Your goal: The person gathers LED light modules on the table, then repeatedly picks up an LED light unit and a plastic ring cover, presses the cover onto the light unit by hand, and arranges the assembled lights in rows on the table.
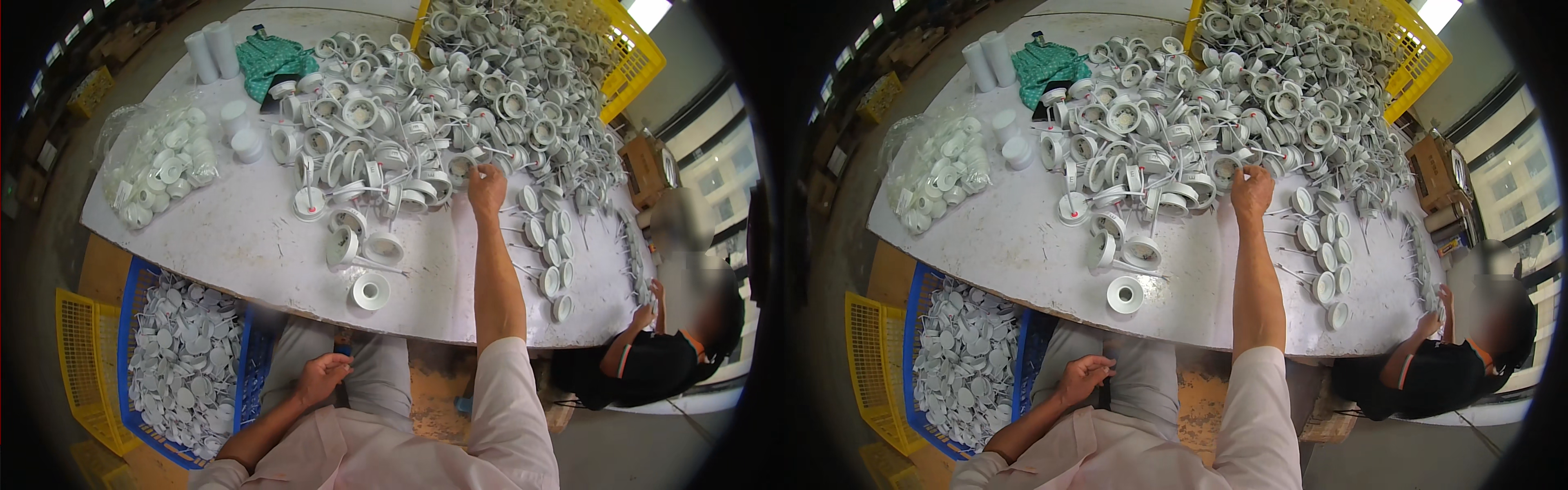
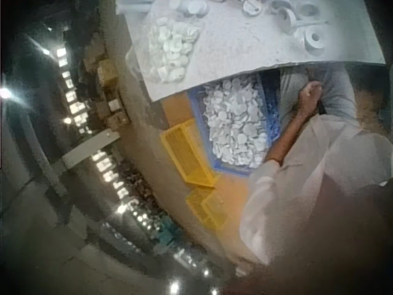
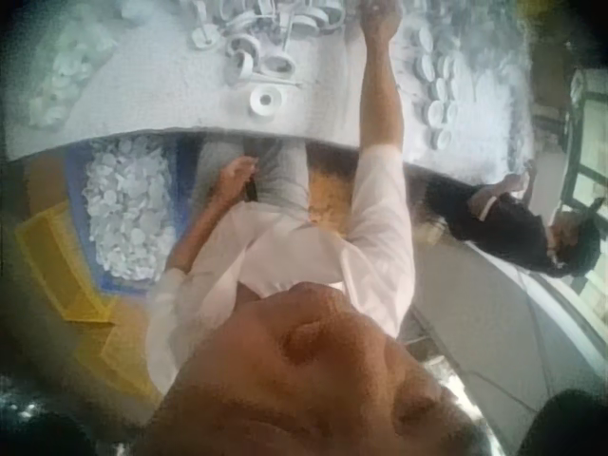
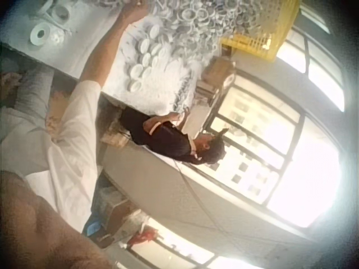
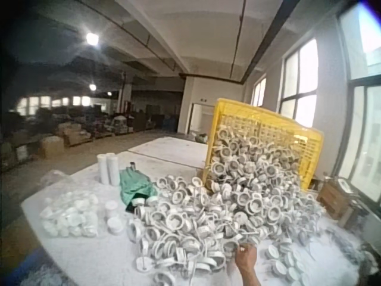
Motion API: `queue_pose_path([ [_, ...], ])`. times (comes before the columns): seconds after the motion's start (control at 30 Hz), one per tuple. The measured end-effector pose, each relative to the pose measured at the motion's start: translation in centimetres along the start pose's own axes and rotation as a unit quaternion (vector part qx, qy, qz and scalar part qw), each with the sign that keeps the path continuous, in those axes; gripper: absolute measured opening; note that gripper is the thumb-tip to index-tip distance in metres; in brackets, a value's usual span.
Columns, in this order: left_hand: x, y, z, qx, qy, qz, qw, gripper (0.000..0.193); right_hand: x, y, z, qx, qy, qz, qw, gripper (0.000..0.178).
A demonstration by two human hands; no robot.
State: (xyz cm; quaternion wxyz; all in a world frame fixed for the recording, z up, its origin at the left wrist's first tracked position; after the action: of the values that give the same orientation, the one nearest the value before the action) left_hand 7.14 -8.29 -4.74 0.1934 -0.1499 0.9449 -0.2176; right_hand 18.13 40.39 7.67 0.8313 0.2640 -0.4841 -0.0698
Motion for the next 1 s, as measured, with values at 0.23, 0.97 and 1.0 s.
queue_pose_path([
  [0.23,-1.6,-0.6,0.1,-0.004,0.041,0.036,0.999,0.022,6.5,-0.3,0.0,-0.08,0.096,-0.047,0.991,0.023],
  [0.97,-14.2,-6.3,-13.7,-0.471,0.314,0.158,0.809,0.058,23.0,-31.3,4.6,-0.055,0.373,0.208,0.903,0.01],
  [1.0,-14.4,-6.0,-12.6,-0.442,0.34,0.206,0.804,0.057,22.6,-32.1,4.9,-0.042,0.397,0.199,0.895,0.009],
])
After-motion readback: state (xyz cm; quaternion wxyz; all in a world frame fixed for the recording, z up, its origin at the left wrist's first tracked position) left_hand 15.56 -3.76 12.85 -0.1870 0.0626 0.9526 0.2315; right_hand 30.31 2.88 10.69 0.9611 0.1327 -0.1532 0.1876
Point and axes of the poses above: each hand's wrist, its own y-axis towards the middle knuckle, its own x-axis out of the back of the hand, z = x × y, the point moved 6 cm from there along y, towards the middle knuckle, and after that the axes turned 10 degrees about -y, right-handed, at the moved point
